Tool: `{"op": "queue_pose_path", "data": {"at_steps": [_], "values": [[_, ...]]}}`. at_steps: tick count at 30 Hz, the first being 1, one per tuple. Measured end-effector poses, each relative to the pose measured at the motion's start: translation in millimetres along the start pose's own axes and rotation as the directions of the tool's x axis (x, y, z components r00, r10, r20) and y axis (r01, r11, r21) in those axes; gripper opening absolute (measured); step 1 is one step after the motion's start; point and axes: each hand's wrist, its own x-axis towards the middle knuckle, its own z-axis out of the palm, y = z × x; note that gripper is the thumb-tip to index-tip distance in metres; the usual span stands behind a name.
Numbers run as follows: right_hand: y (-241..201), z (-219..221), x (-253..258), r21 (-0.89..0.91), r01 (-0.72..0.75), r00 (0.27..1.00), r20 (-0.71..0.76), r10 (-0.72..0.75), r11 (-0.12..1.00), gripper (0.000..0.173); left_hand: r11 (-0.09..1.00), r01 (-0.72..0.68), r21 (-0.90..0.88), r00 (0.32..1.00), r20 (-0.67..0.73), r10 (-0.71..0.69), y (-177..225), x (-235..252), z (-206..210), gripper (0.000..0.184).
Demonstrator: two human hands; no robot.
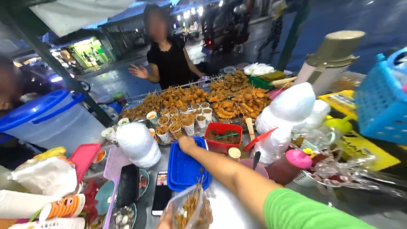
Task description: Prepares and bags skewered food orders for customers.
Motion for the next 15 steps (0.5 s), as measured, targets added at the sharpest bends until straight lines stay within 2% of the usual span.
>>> {"op": "queue_pose_path", "data": {"at_steps": [3,7,9,11,12,15], "values": [[16,-20,-1,0.146,-0.002,1.0,0.025,-0.002,0.989,0.036,0.999,0.008,-0.032,0.999,-0.036,-0.009,8,-6,-3,0.047],[51,-34,-21,0.293,0.117,0.988,-0.128,-0.082,0.949,0.028,0.972,-0.101,-0.211,0.987,-0.142,0.071,30,-2,4,0.05],[64,-41,-38,0.375,0.146,0.976,-0.205,-0.072,0.915,0.027,0.918,-0.201,-0.343,0.967,-0.218,0.13,45,-1,16,0.055],[73,-46,-55,0.52,0.136,0.969,-0.248,-0.004,0.843,0.026,0.828,-0.296,-0.476,0.945,-0.272,0.181,58,-1,31,0.063],[77,-48,-67,0.594,0.136,0.963,-0.266,0.034,0.793,0.024,0.789,-0.301,-0.535,0.946,-0.269,0.178,63,0,37,0.068],[81,-49,-108,0.789,0.212,0.942,-0.321,0.093,0.577,0.02,0.679,-0.196,-0.708,0.979,-0.181,0.094,64,8,41,0.075]]}}
